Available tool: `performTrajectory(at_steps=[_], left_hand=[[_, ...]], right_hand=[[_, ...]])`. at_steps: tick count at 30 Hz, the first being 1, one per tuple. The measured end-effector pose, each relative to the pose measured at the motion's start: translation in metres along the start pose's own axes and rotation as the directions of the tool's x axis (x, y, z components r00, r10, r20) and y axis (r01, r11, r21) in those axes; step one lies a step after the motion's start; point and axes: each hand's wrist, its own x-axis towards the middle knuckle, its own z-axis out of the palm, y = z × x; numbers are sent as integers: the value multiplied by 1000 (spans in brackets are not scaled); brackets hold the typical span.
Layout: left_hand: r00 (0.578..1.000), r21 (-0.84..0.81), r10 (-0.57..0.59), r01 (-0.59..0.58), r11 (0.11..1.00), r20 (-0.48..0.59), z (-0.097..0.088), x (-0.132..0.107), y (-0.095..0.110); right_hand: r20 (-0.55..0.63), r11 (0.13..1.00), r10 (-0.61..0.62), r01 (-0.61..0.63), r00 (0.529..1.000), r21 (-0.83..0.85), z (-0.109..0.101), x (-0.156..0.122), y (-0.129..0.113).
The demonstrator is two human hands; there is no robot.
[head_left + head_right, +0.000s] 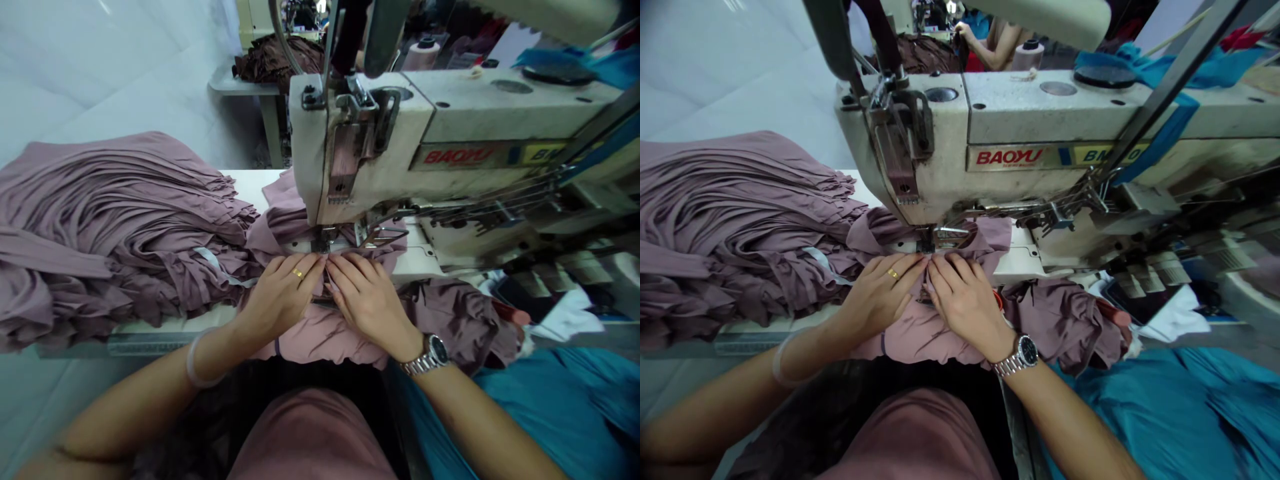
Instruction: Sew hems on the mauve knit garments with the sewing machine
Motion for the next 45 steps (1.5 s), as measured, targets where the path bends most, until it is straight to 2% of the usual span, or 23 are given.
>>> performTrajectory(at_steps=[10, 19, 25, 31, 45], left_hand=[[999, 9, -44, 44, 999, 8, 5, 4, -2], [1000, 10, -29, 29, 1000, -2, 3, 9, -7], [996, -89, 76, -81, 993, -52, -4, 6, -17], [993, -139, 92, -101, 985, -74, -6, 6, -21], [998, -125, 36, -42, 991, -49, 0, 18, -25]], right_hand=[[-14, 997, 71, -70, 997, 36, 4, 5, -4], [16, 995, 103, -103, 995, 14, 4, 15, -1], [-108, 992, 9, 5, 994, 126, 7, 10, 2], [-149, 982, 38, -9, 988, 189, 6, 11, 0], [-18, 969, 124, -117, 992, 219, 8, 23, 14]])
